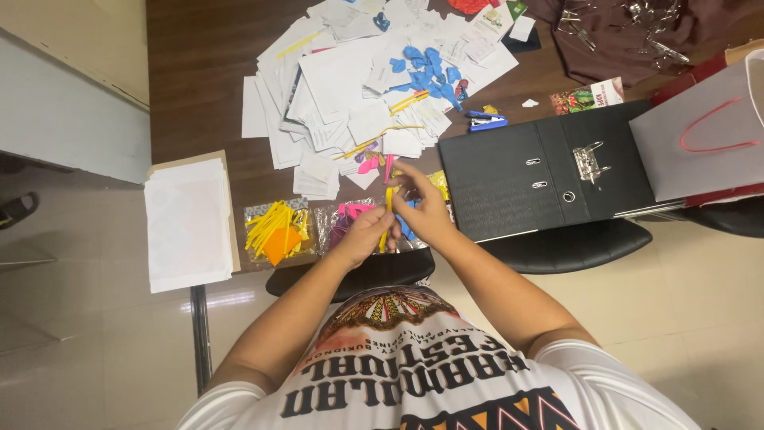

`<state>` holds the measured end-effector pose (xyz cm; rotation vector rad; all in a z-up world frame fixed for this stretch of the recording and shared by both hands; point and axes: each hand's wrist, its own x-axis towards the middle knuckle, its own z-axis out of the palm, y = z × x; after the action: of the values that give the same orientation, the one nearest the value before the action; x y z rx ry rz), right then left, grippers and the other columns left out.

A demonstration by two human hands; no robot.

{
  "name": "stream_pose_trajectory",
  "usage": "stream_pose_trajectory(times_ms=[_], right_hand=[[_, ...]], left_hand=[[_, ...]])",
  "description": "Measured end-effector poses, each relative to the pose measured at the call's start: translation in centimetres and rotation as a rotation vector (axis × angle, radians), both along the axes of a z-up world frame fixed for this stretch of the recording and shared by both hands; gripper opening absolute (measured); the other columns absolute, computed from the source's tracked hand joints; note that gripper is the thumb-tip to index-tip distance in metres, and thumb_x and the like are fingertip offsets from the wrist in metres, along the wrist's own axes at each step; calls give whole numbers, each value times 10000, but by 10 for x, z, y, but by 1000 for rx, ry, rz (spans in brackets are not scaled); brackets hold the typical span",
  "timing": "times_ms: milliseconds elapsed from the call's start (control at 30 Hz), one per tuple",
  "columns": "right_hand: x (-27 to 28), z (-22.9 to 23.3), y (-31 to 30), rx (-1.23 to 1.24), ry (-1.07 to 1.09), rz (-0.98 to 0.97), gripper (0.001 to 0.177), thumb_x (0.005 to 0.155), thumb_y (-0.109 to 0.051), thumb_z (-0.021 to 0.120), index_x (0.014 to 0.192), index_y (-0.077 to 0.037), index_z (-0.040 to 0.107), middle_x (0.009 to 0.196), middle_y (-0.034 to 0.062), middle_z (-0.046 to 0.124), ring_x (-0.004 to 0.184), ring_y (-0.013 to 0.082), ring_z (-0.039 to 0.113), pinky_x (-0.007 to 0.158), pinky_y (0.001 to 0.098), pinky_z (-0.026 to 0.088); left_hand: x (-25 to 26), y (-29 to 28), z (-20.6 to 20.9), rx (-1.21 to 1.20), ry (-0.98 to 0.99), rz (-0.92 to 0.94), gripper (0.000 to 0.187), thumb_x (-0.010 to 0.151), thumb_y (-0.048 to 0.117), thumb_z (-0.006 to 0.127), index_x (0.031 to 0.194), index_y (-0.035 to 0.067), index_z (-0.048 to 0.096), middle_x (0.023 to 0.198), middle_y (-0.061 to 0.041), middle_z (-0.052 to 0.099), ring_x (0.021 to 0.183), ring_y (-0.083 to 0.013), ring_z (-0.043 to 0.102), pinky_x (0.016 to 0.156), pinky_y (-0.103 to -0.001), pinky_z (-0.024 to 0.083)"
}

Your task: The person organizes and staples sheets of paper at a cluttered desk. They gather loose papers, align them, and use a blue stapler to fasten them together. The person then places the stapled stack onto a pile of completed papers.

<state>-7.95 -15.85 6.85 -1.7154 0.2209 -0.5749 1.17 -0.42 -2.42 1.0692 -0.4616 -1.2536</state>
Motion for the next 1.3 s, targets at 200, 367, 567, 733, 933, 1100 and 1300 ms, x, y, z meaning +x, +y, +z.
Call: stream_pose_trajectory(times_ms=[200,367,567,733,933,1100,1300], right_hand=[[4,-44,-23,578,200,-6,277,974,-40,662,1236,40,706,1011,111,761,826,124,688,715,262,557],[-2,-46,-36,701,314,38,339,947,-51,680,1277,23,662,1065,140,750,852,154,727,779,268,608],[-6,-52,-35,838,547,256,491,889,-147,676,1366,-63,592,1191,96,724,956,176,747,823,304,601],[5,-70,-14,756,744,244,473,908,-311,706,1324,-103,625,1131,47,726,913,148,704,767,310,571],[24,-91,15,814,904,353,427,930,-455,700,1125,-76,672,936,46,723,766,166,686,695,294,581],[46,-94,45,753,868,357,366,938,-417,705,1045,-67,701,891,53,720,760,169,685,677,312,580],[76,-112,79,931,644,420,161,971,-191,704,1039,-45,700,914,56,697,811,167,667,767,339,619]], left_hand=[[-5,-1,19,22,-113,-105,338,1090,266,456,1296,53,619,872,-21,626,664,-88,607,632,-233,506],[-11,0,-12,59,-135,7,352,1110,236,443,1315,12,621,858,-25,626,630,-82,585,595,-243,520],[-19,16,-42,215,-173,106,320,1093,194,437,1294,26,620,854,-23,623,591,-74,550,550,-237,501],[-34,34,-52,230,-146,169,338,1090,177,423,1340,48,611,868,-15,614,591,-63,534,554,-226,497],[-36,63,-43,257,-163,249,335,1096,173,420,1360,64,595,897,-5,597,608,-57,536,565,-220,500],[-27,92,-35,235,-171,295,347,1086,168,407,1359,84,604,896,-2,606,611,-53,529,562,-212,475],[1,135,-46,219,-168,271,351,1092,177,425,1381,85,600,914,-5,615,629,-51,532,583,-213,489]])
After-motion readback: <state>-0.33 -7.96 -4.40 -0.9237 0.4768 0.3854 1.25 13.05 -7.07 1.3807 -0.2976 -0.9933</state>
